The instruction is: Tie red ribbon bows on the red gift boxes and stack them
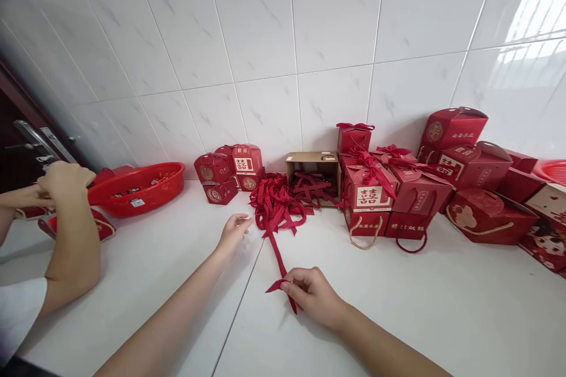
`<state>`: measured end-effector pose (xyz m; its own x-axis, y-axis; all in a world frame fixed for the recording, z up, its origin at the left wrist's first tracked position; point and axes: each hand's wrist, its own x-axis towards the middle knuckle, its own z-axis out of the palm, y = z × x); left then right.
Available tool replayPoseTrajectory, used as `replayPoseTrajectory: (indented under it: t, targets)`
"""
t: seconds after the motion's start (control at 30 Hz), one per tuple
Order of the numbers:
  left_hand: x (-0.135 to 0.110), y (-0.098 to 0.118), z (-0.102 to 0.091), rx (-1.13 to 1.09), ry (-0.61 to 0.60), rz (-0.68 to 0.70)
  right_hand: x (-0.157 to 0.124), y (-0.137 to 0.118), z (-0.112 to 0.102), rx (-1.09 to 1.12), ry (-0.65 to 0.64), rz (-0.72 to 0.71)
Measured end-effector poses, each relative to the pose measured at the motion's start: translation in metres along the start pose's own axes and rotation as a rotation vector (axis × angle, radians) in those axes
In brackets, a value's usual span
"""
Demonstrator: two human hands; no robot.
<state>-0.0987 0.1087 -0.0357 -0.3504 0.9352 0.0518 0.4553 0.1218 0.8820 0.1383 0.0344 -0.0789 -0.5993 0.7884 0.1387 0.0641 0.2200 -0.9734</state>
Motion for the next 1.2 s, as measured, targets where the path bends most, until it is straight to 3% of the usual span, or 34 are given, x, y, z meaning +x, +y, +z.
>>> replayPoseTrajectory:
  t: [0.13,0.23,0.33,0.43,0.63,0.8,0.9,0.97,1.07,1.2]
  targets:
    - [0.070,0.011,-0.025,0.152,0.402,-0.078,0.010,0.007,-0.010,0.343,-0.025,0.104]
    - [0.116,0.029,-0.058,0.219,0.584,-0.120,0.017,0.010,-0.020,0.468,-0.043,0.135]
    - [0.150,0.040,-0.087,0.252,0.642,-0.152,0.023,0.010,-0.026,0.534,-0.029,0.195]
    - [0.173,0.040,-0.105,0.268,0.641,-0.165,0.026,0.009,-0.028,0.597,-0.019,0.236]
    - [0.188,0.034,-0.103,0.305,0.610,-0.041,0.028,0.013,-0.027,0.601,-0.075,0.228]
    - [0.164,0.042,-0.096,0.408,0.689,0.191,0.029,0.013,-0.027,0.591,-0.079,0.206]
    - [0.131,0.046,-0.087,0.440,0.663,0.456,0.027,0.012,-0.025,0.566,-0.046,0.219]
    - [0.101,0.047,-0.074,0.328,0.593,0.588,0.026,0.010,-0.026,0.561,-0.038,0.199]
    - [0.051,0.044,-0.044,0.050,0.376,0.591,0.026,-0.002,-0.034,0.545,-0.019,0.101]
    - [-0.020,0.031,0.004,-0.172,-0.086,0.501,0.014,-0.054,-0.067,0.495,0.124,-0.040]
